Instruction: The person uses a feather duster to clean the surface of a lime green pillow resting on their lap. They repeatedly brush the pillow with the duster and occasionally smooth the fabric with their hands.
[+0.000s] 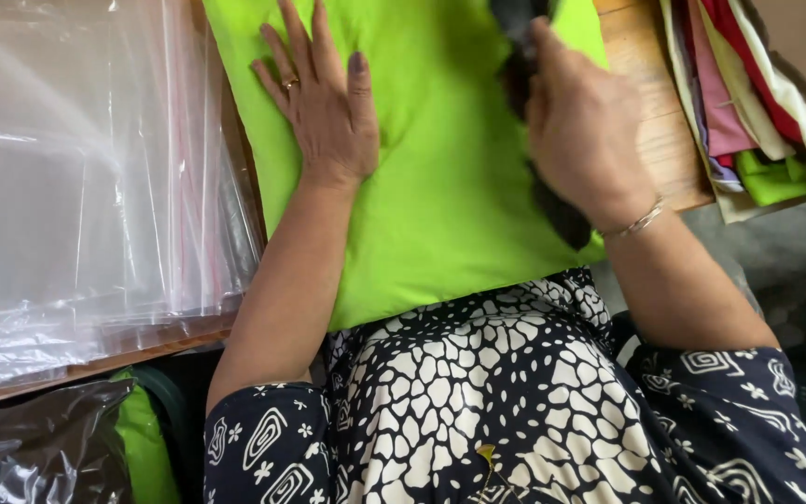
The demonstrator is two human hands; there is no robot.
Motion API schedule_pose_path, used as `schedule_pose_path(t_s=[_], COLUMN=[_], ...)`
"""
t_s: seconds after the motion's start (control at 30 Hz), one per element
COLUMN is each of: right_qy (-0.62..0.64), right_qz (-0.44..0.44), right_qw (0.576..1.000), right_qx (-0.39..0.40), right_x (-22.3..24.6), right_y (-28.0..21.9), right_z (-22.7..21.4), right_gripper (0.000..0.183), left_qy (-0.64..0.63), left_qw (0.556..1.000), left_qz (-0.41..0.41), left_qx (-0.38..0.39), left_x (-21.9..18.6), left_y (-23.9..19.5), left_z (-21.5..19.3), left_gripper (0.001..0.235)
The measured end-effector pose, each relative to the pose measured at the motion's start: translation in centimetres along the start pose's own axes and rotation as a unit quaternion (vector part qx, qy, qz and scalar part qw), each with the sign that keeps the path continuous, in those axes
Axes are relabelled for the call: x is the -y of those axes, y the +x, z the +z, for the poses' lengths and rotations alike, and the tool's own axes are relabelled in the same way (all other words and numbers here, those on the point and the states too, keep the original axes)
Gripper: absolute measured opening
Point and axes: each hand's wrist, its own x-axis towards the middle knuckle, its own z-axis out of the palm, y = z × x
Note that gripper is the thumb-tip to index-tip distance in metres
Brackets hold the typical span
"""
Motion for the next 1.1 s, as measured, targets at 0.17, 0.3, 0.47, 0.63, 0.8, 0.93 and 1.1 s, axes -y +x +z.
schedule_pose_path(t_s=[0.17, 0.3, 0.47, 0.63, 0.8, 0.93, 1.1], right_qy=[0.02, -0.077, -0.125, -0.051, 0.032, 0.075, -0.019], right_qz=[-0.083, -0.047, 0.06, 0.117, -0.02, -0.11, -0.097], right_qw=[0.984, 0.981, 0.981, 0.989, 0.999, 0.981, 0.973], right_qx=[0.159, 0.171, 0.134, 0.069, 0.036, 0.14, 0.209], right_x=[7.9, 1.9, -7.6, -8.7, 2.6, 8.6, 5.1], right_y=[-2.0, -1.4, -1.8, -2.1, -2.5, -2.8, -2.7], right_z=[-0.1, 2.6, 3.5, 1.3, -4.1, -1.9, 0.4], right_gripper=[0.052, 0.06, 0.056, 0.04, 0.044, 0.042, 0.06], left_qy=[-0.106, 0.024, 0.046, 0.053, 0.038, -0.088, -0.127], left_qw=[0.991, 0.999, 0.997, 0.997, 0.999, 0.988, 0.988], left_qz=[0.019, 0.029, 0.047, 0.054, 0.023, 0.061, 0.038], left_qx=[-0.073, 0.037, 0.046, 0.03, -0.025, -0.111, -0.077], left_x=[0.2, -0.6, -0.6, -0.8, 1.2, 1.4, 1.0], left_y=[-0.8, -0.6, -0.4, -0.1, -0.1, -1.1, -1.0], left_z=[-0.3, -1.7, -1.1, -0.9, 1.9, 0.8, -0.2], left_gripper=[0.075, 0.081, 0.089, 0.088, 0.081, 0.068, 0.075])
